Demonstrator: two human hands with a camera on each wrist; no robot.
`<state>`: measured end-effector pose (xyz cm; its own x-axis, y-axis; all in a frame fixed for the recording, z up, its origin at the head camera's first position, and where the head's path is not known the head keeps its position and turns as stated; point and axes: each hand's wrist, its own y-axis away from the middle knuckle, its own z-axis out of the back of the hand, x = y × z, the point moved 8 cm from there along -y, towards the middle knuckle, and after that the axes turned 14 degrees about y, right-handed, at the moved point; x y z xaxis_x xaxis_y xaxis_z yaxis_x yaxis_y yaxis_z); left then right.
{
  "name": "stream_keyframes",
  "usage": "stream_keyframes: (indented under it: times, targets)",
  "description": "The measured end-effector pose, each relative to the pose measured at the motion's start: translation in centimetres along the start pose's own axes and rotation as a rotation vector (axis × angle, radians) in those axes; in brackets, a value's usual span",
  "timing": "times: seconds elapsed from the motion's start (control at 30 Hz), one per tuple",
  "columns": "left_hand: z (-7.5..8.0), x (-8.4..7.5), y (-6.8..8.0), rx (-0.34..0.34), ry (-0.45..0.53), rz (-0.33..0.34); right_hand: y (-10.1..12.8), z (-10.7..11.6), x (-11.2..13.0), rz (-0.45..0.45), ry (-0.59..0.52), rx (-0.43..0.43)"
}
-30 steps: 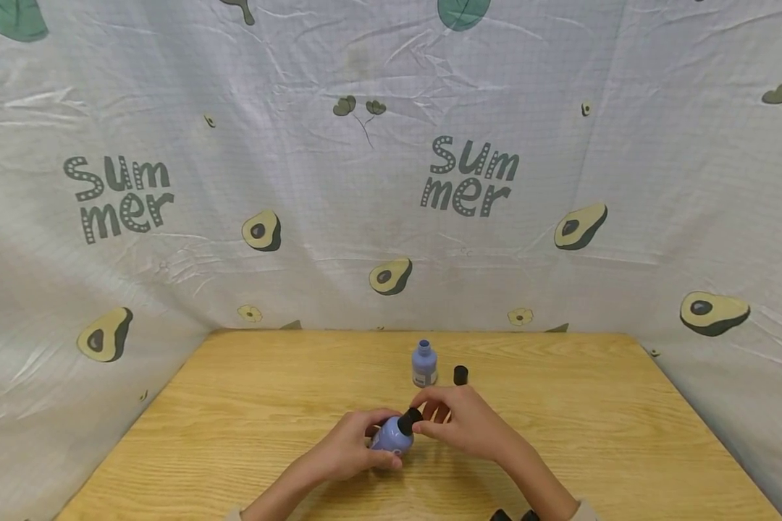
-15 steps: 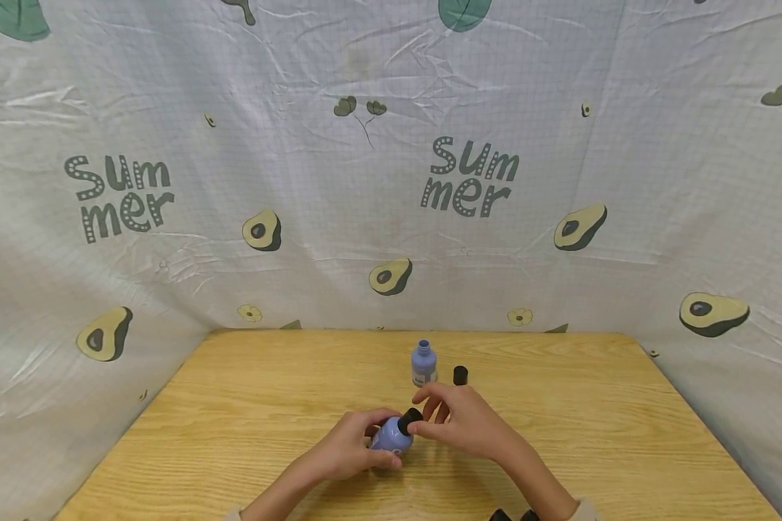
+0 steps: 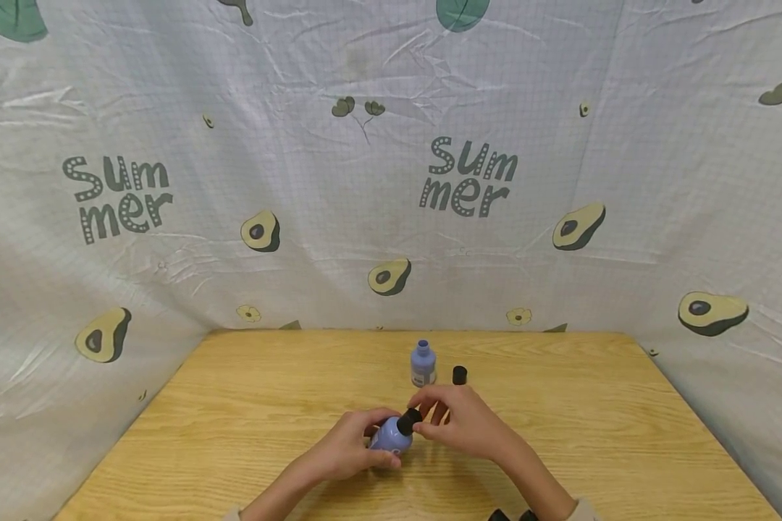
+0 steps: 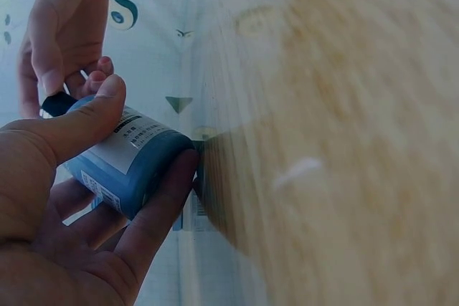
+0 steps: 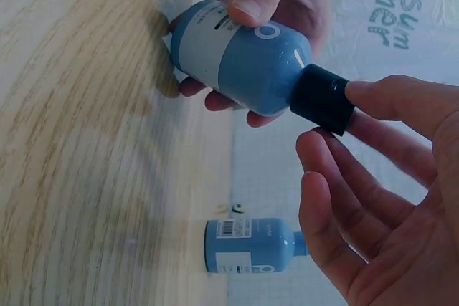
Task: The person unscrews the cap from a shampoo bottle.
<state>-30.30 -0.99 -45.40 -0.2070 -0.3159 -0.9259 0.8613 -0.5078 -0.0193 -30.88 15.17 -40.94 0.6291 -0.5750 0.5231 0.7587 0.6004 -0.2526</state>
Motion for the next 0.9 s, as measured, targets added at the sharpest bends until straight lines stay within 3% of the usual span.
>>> stream_keyframes:
  times: [0.23,0.57,0.9]
  targets:
    - [0.08,-0.01,0.2,-0.003,0.0,0.002,-0.05,0.05,0.37,0.041,-0.004,-0.005]
    - [0.03,0.02,0.19,0.008,0.001,-0.017,-0.05,0.15,-0.04,-0.04,0.006,-0.013]
    - [-0.01,-0.18,0.09,0.006,0.001,-0.022,-0.06,-0.09,-0.16,-0.012,0.006,0.0]
